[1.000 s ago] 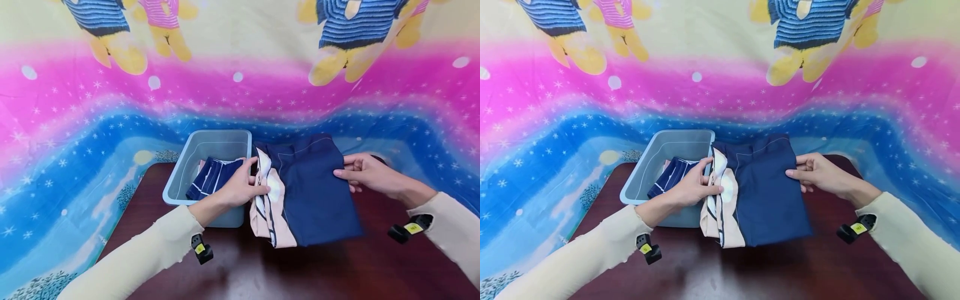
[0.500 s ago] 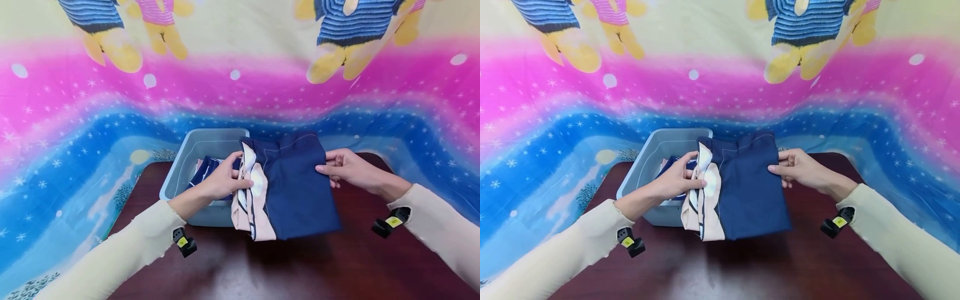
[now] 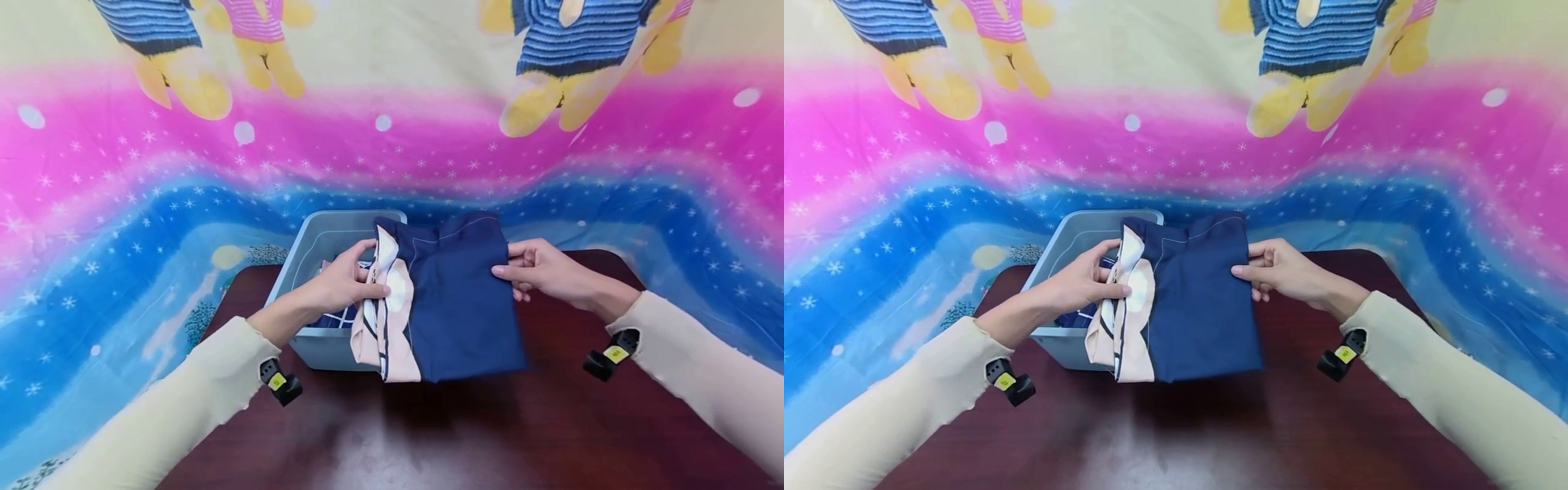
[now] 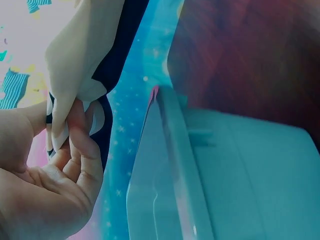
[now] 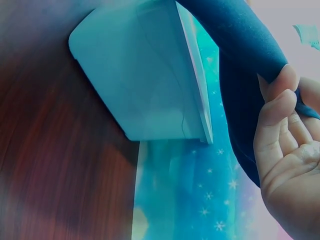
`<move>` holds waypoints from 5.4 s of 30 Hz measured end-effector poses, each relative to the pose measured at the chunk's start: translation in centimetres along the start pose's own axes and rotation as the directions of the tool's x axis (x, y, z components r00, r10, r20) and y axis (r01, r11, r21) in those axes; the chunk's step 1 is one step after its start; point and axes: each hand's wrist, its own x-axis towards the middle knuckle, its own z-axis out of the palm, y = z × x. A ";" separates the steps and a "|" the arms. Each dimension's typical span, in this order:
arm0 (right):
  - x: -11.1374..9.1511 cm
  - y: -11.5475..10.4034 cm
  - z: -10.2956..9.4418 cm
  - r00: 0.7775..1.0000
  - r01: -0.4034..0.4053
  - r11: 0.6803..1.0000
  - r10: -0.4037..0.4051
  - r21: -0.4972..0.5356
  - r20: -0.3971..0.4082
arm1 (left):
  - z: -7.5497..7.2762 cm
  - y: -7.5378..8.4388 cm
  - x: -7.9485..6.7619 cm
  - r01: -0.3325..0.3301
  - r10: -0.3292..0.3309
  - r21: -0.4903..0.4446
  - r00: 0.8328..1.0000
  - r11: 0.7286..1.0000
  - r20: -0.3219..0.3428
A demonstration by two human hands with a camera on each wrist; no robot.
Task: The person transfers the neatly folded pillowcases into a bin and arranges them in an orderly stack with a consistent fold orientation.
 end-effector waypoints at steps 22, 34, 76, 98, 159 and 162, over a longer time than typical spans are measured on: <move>3.0 -0.4 2.3 0.999 -0.038 0.998 0.038 0.050 -0.006 | -4.3 -1.2 -0.2 -0.006 0.003 0.043 0.998 0.999 0.070; 5.1 -1.3 3.1 1.000 -0.027 0.999 0.027 0.043 -0.006 | -6.2 -1.5 0.0 0.031 -0.035 0.106 0.998 0.994 0.043; 12.8 -3.0 7.0 0.999 -0.044 0.992 0.048 0.121 -0.027 | -14.2 -3.2 0.2 0.126 -0.133 0.254 0.991 0.959 0.011; 15.5 -3.3 8.3 0.989 -0.143 0.980 0.148 0.136 -0.027 | -15.6 -4.6 1.4 0.137 -0.148 0.313 0.989 0.940 0.010; 17.7 -1.3 10.7 0.968 -0.227 0.964 0.208 -0.140 -0.138 | -12.8 -7.2 3.4 0.177 -0.175 0.626 0.982 0.760 -0.066; 17.8 -1.1 10.9 0.961 -0.247 0.957 0.221 -0.153 -0.165 | -12.6 -7.5 3.4 0.169 -0.170 0.620 0.984 0.766 -0.058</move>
